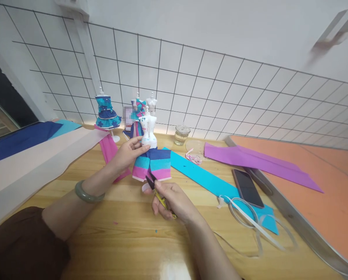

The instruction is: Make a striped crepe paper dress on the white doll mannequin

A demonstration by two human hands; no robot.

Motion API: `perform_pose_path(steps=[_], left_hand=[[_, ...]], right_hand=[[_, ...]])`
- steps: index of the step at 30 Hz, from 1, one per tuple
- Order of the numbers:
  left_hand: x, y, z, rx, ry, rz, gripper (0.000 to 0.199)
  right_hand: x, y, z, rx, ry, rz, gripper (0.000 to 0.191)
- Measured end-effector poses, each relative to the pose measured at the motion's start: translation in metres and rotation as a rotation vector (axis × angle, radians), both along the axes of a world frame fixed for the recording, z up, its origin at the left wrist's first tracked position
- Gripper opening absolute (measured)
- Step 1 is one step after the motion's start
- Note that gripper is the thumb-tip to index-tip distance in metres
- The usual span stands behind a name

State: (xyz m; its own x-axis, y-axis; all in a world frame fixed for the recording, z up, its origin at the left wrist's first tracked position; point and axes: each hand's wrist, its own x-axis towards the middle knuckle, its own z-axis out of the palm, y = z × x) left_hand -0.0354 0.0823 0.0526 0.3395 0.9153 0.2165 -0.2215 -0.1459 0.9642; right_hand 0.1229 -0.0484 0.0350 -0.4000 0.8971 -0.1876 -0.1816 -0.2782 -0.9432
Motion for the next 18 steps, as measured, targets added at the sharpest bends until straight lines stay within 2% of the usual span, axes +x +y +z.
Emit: perform_pose_path(steps=[2,4,6,8,10,12,14,18], left_hand=[[-0.005,0.004,0.002,-0.044,-0.012,-0.024,0.05],[-0.009,0.006,0.004,-0.091,0.002,-0.106,0.047],[-0.013,0.006,0.005,-0.136,0.044,-0.2,0.044],[-0.015,0.005,0.005,-0.166,0.091,-0.273,0.044],[-0.015,0.003,0.003,-0.176,0.12,-0.338,0.045],[-0.014,0.002,0.0,-0.17,0.151,-0.408,0.046],[-0.013,0.002,-0.004,-0.163,0.191,-0.486,0.046],[-0.013,0.0,-0.008,-0.181,0.268,-0.6,0.051]], right_hand=[[0.01,-0.002,0.001,0.033,-0.041,0.164,0.043],[0.019,-0.002,0.0,0.093,0.011,0.208,0.04],[0.025,0.002,0.0,0.143,0.117,0.058,0.037],[0.029,0.008,0.0,0.164,0.171,-0.207,0.038],[0.031,0.015,0.0,0.187,0.131,-0.468,0.04],[0.031,0.021,-0.001,0.21,0.043,-0.613,0.037],[0.03,0.023,-0.003,0.212,-0.052,-0.614,0.034],[0.027,0.021,-0.006,0.195,-0.265,-0.447,0.037]])
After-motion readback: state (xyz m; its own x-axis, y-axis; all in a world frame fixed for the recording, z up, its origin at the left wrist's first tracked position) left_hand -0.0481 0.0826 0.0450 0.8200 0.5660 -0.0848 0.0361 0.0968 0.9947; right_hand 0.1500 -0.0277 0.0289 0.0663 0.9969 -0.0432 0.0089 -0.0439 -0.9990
